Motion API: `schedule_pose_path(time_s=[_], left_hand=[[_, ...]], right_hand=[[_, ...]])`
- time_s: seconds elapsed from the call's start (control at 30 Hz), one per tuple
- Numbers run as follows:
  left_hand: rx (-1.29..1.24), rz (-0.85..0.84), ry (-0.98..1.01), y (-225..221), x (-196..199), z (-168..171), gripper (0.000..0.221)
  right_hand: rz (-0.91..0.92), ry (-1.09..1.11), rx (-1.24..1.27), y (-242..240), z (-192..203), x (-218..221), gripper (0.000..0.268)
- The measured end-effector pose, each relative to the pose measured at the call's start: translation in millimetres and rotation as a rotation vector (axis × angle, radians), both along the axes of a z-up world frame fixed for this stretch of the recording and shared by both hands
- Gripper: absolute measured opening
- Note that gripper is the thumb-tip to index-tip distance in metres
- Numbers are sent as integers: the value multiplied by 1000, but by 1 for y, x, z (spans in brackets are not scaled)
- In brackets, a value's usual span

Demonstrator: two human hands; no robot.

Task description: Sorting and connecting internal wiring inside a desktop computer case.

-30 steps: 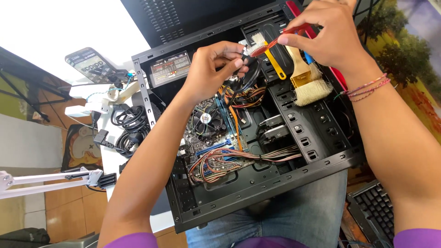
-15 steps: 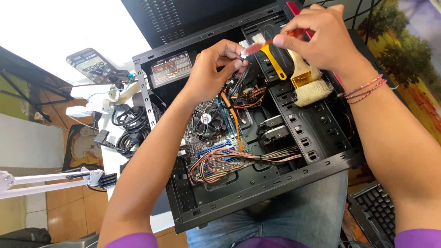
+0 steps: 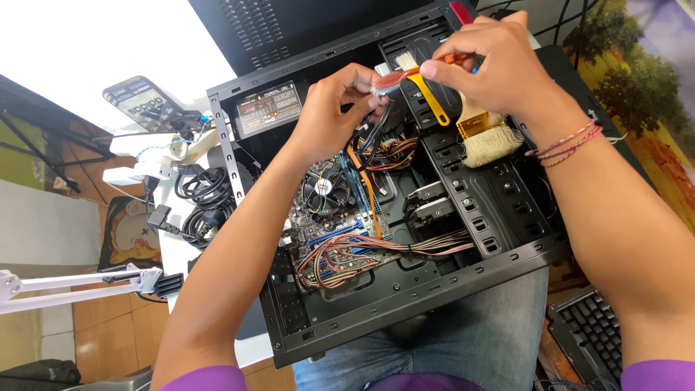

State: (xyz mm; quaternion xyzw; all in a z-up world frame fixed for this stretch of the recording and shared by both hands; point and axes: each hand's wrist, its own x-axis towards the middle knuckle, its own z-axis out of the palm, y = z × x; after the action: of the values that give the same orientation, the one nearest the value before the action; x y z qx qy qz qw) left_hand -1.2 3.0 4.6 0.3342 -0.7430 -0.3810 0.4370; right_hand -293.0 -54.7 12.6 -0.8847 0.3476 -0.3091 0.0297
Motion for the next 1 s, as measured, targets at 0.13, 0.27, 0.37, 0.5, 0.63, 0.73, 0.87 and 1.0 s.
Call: schedule_pose_path(time_s=[0.13,0.27,0.37,0.5,0.63,0.73,0.87,1.0], left_hand=[[23,-5,22,-1,0,0,12],[8,10,-13,-2,1,-3,12],[9,5,-7,-2,1,-3,13],[-8,31,17,-1,2,0,13],[-95,66,6,-4,5,-1,16],[-53,111,-52,-3,6,0,17],[-29,77,-42,-4,4,1,18],[-22,76,-62,-5,6,0,19]], right_hand=[[-6,-24,7,-6,-2,-8,35],[-2,-16,-28,-5,-2,-2,33],[-18,-17,-54,-5,-2,-7,31],[-90,-83,-99,-2,5,-11,20],[-149,-78,-139,14,7,1,14],[-301,39,-114,32,13,18,13],[-441,201,-89,47,16,34,19],[-479,315,-137,51,12,45,22]])
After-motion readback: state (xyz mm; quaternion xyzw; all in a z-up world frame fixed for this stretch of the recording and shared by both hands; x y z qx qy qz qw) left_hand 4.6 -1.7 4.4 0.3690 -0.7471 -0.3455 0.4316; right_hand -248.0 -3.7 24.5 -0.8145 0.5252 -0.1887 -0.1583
